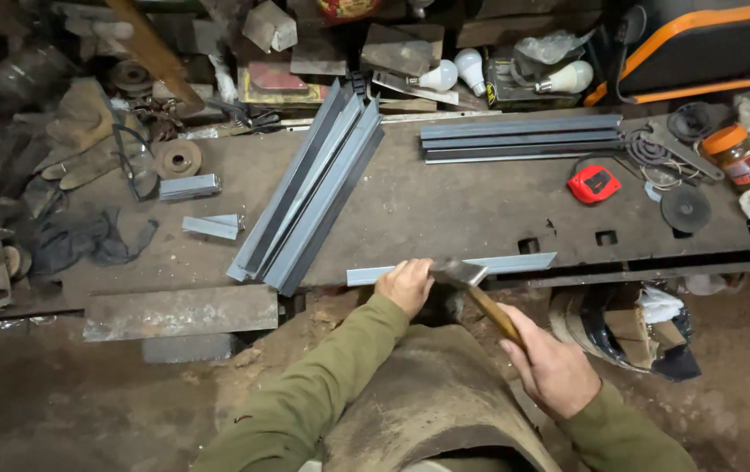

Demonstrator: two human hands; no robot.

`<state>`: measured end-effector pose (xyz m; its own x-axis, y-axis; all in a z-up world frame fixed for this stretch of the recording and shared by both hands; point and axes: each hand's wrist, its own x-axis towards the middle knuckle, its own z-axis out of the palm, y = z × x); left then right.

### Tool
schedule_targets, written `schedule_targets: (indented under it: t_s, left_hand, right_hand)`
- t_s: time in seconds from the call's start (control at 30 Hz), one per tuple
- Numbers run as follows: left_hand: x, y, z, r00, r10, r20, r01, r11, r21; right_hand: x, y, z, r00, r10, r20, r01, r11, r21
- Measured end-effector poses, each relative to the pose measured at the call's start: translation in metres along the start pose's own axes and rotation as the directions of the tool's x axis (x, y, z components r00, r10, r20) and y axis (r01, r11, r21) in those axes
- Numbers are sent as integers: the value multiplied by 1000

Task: Hammering and straightening metal angle strips on a workshop workbench.

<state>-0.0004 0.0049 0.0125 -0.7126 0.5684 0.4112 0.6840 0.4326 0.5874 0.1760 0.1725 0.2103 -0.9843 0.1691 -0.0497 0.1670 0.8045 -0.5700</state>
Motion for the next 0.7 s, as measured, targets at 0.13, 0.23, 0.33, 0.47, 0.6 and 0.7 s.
schedule_targets:
  t_s: [0.13, 0.23, 0.33, 0.47, 0.6, 0.7]
  left_hand:
    - [-5, -5, 8, 1000, 18, -19, -18, 1000, -1]
    - [-2, -4, 11, 1000, -26, 0, 26, 1000, 8]
    - [1, -1, 9, 999, -38, -23, 38, 999, -10]
    - [-1, 6, -1, 1000, -9, -23, 9, 1000, -10]
    - [2, -3, 9, 997, 0, -71, 2, 1000, 19]
    - [-3, -6, 14, 994, -10, -105, 6, 999, -32]
  right_hand:
    - [8, 1, 0, 992, -128, 8, 128, 983, -128]
    - [7, -6, -10, 998, -59, 25, 63, 974, -219]
    - [-7, -3, -16, 994, -62, -89, 55, 996, -74]
    - [-11, 19, 14, 983, -90, -161, 68, 988, -137]
    - [9, 29, 44, 984, -14, -180, -17, 985, -170]
    - [14, 47, 75, 935, 110, -337, -95, 994, 61]
